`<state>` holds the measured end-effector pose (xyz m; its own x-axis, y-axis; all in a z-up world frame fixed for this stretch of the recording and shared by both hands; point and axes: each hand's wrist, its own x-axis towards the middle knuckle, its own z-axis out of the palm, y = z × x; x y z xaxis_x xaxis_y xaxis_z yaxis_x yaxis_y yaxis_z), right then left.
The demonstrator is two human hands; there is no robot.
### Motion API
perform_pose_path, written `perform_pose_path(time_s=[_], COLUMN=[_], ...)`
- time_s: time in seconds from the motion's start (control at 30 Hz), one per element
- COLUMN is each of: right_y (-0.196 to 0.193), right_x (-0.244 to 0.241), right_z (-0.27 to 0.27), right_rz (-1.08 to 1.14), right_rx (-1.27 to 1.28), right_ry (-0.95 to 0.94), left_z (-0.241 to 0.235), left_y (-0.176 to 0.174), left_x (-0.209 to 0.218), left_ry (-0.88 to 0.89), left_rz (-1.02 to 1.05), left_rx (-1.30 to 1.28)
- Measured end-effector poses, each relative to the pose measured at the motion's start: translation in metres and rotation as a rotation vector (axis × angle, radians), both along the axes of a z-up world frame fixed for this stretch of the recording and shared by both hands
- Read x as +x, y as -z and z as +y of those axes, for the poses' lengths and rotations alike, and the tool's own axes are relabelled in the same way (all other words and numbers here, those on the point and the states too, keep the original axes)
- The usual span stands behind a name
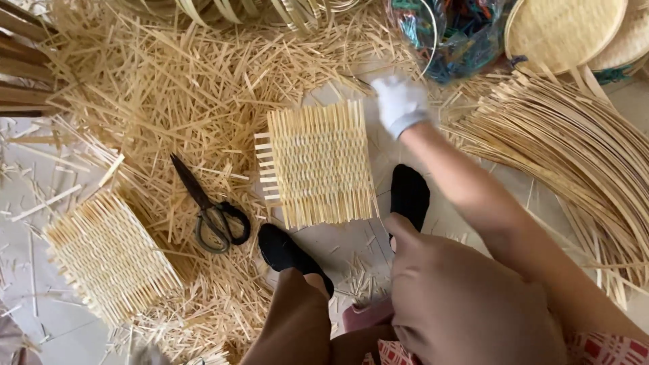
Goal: The recorder is weaving and trimming bamboo strips to assemble small round baskets or lids on a floor covered with raw materials.
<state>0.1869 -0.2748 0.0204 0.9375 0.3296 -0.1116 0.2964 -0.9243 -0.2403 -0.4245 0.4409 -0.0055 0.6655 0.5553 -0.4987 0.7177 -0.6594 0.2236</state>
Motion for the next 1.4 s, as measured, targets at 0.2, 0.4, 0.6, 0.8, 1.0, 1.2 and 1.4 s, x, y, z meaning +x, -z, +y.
perform_pose_path(time_s=[0.2,0.4,0.6,0.8,1.0,1.2,1.4], right_y=[0.018,-0.114,-0.107,-0.07,-0.06,-0.024,-0.017], right_x=[0.006,-0.06,-0.103,-0.124,-0.108,-0.118,-0.11], right_z=[-0.066,-0.085,-0.063,-0.029,-0.017,0.01,0.025], right_rz=[-0.11,-0.516,0.682,1.355,0.91,0.594,0.295], right_rx=[-0.257,0.307,1.688,1.924,1.347,0.978,0.594], right_ry=[-0.016,0.066,0.183,0.062,0.355,0.362,0.3], left_z=[-0.307,-0.386,-0.46,-0.446,-0.427,-0.417,-0.409], left_y=[-0.209,-0.163,-0.167,-0.145,-0.134,-0.102,-0.075], left_x=[0.345,0.409,0.457,0.431,0.413,0.419,0.435], left_ry=[-0.188,0.283,0.434,0.092,0.272,0.123,0.218], left_rz=[0.151,-0.555,-0.787,-0.699,-0.767,-0.617,-0.789], left_rx=[0.187,-0.051,-0.521,-0.857,-0.51,-0.407,-0.234])
